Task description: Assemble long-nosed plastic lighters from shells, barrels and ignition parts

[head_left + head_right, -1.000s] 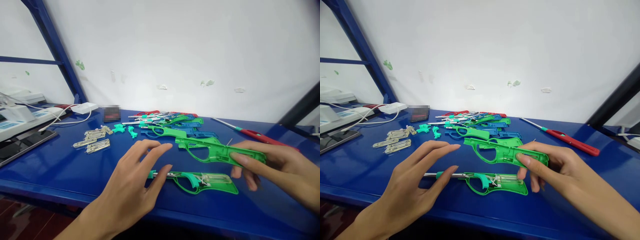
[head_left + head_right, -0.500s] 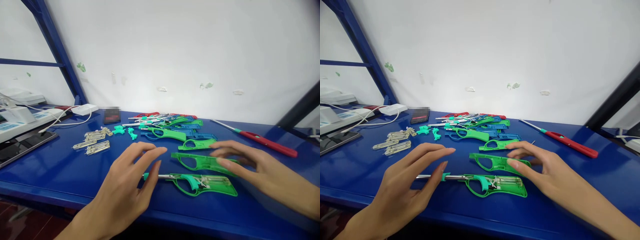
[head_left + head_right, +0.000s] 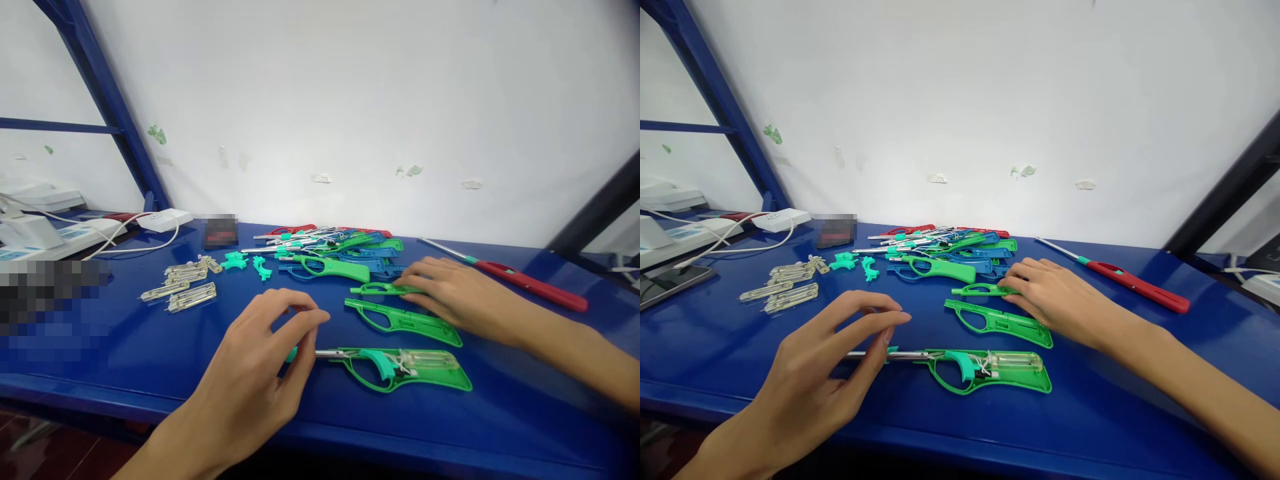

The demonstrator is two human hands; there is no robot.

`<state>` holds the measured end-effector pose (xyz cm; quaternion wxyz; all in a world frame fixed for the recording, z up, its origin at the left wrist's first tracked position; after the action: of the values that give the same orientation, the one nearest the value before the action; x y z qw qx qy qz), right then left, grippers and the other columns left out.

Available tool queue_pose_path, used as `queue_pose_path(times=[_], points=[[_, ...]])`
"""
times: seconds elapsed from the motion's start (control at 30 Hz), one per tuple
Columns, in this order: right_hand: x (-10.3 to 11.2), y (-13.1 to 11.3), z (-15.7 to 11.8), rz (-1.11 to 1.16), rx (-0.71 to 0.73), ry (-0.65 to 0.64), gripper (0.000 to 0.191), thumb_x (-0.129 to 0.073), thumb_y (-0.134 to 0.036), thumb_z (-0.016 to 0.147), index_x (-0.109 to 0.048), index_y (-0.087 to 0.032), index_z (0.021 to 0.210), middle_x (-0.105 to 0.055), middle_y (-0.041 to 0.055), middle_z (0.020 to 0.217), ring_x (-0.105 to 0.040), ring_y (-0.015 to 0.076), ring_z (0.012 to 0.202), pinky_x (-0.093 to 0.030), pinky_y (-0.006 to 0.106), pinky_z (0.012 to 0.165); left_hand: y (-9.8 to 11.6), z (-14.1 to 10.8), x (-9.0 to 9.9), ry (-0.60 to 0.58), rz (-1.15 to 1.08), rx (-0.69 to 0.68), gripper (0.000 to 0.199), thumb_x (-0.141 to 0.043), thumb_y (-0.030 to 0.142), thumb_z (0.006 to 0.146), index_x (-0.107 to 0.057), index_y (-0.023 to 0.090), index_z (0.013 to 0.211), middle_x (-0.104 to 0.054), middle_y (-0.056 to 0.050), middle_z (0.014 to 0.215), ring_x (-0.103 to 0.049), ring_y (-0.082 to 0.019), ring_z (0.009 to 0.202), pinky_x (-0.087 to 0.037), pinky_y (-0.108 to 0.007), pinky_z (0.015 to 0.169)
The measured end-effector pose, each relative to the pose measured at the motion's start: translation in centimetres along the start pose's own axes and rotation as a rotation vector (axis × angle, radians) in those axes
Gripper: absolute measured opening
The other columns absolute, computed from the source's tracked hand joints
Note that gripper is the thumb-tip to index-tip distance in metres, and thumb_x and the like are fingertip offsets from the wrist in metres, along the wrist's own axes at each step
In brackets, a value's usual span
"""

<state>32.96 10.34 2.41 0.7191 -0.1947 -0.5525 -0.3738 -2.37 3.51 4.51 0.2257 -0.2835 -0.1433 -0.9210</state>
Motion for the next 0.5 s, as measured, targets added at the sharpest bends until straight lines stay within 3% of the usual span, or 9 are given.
queue_pose_path(times=[0.1, 0.23, 0.37, 0.5], points=[[1.7, 0.1, -0.4, -0.02, -0.057, 0.093, 0.03, -0.076, -0.044, 0.116, -0.078, -0.022, 0.136, -0.082, 0.0091, 0.131, -0.081, 0.024, 0.109, -0.071, 0.047, 0.097, 0.0, -0.1, 0.0, 0.009, 0.009, 0.005, 0.029, -0.059, 0.001, 0.115, -0.077, 0.021, 0.127, -0.078, -0.005, 0.123, -0.078, -0.013, 0.111, -0.062, -0.023, 0.105], [5.2, -1.9, -1.2, 0.038, -0.111, 0.204, 0.04, -0.045, -0.035, 0.125, -0.072, -0.028, 0.155, -0.09, 0.0101, 0.13, -0.088, 0.0293, 0.1, -0.073, 0.044, 0.08, 0.6, -0.2, 0.1, 0.04, 0.037, 0.017, 0.037, -0.061, 0.002, 0.116, -0.074, 0.021, 0.144, -0.076, -0.006, 0.137, -0.077, -0.013, 0.128, -0.059, -0.022, 0.118], [6.5, -6.4, -3.2, 0.139, -0.094, 0.16, 0.048, -0.041, -0.039, 0.125, -0.061, -0.045, 0.169, -0.087, -0.0009, 0.147, -0.09, 0.0285, 0.119, -0.078, 0.042, 0.092, 1.8, 0.0, 0.0, 0.0, 0.079, -0.037, 0.043, -0.065, 0.013, 0.121, -0.064, 0.02, 0.164, -0.074, -0.009, 0.155, -0.074, -0.017, 0.143, -0.054, -0.027, 0.129], [5.8, -8.6, -5.1, 0.304, -0.279, 0.064, 0.049, -0.048, -0.05, 0.123, -0.061, -0.053, 0.17, -0.079, -0.0038, 0.163, -0.082, 0.0335, 0.141, -0.076, 0.049, 0.109, 2.2, 0.6, -0.4, -0.017, 0.063, -0.095, 0.036, -0.064, 0.014, 0.123, -0.067, 0.017, 0.158, -0.084, -0.005, 0.13, -0.08, -0.017, 0.112, -0.063, -0.028, 0.105]])
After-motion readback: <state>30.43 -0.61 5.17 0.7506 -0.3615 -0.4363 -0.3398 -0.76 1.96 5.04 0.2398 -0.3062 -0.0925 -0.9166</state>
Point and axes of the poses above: each hand's wrist, its own z-axis towards the middle knuckle, its own x-axis out of the back of the hand, y = z × x, the point moved 4 cm from there along z, towards the middle knuckle
